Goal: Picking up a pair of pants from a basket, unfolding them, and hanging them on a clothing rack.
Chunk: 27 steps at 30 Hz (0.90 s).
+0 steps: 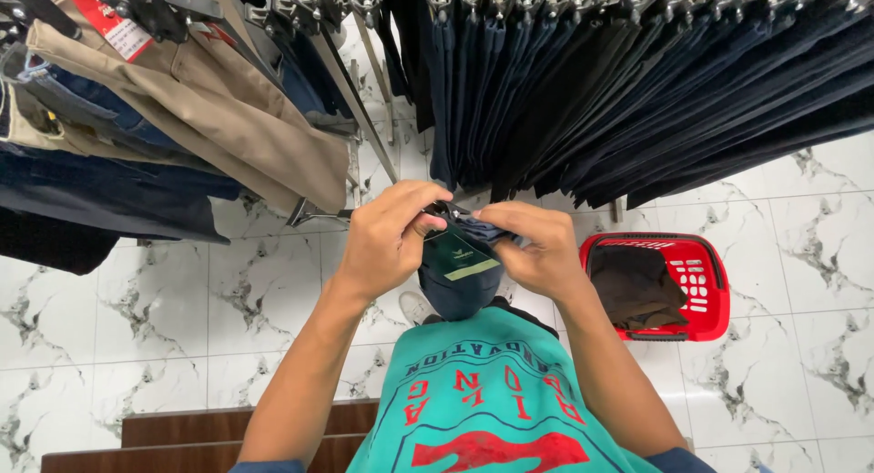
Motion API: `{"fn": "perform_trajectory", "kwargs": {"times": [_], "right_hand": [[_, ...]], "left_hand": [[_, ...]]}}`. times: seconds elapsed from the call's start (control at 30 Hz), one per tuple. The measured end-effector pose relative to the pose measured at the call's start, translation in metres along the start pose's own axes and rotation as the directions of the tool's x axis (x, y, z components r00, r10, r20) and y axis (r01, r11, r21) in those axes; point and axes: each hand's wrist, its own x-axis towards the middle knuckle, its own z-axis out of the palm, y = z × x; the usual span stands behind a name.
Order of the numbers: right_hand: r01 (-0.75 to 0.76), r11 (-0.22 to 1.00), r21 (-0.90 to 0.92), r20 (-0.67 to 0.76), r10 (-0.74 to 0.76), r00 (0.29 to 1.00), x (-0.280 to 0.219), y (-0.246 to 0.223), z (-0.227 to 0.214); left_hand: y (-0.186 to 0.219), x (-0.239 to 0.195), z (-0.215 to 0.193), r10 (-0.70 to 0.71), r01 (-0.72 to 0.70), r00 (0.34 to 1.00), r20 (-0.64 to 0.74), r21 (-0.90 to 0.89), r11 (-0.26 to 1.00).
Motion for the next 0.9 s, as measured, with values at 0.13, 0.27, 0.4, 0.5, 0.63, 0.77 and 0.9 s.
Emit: {"fn": "perform_trajectory", "kwargs": {"times": [0.13,0.27,0.4,0.5,0.63,0.77,0.9], "right_hand": [[-0.010,1.000,-0.012,-0.040,0.009,0.999,-0.002,0.005,0.002],[-0.043,0.999,0.011,0.028,0.042,0.999,0.002,0.000,-0.007],[-0.082,0.996,0.045,0.137,0.075,0.988,0.013,-0.011,-0.018],[-0.105,0.992,0.067,0.138,0.095,0.986,0.015,-0.014,-0.016],[-0.137,0.986,0.097,0.099,0.127,0.987,0.010,-0.004,-0.014],[-0.240,0.951,0.196,0.042,0.236,0.971,0.002,0.009,-0.009],[-0.329,0.904,0.274,0.056,0.326,0.944,0.001,0.016,-0.010]], "left_hand": [[0.002,-0.001,0.003,0.014,-0.015,1.000,0.016,0.046,0.999],[0.006,-0.001,0.003,-0.028,0.027,0.999,0.019,0.019,0.999],[0.012,0.001,0.002,-0.052,0.052,0.994,0.091,0.003,0.999],[0.013,0.005,-0.002,-0.104,0.111,0.985,0.140,-0.043,0.993],[0.013,0.006,-0.003,-0.164,0.194,0.965,0.206,-0.136,0.972],[0.010,0.003,0.002,-0.237,0.289,0.939,0.249,-0.201,0.936],[0.019,0.012,0.006,-0.251,0.276,0.955,0.155,-0.170,0.946]]}}
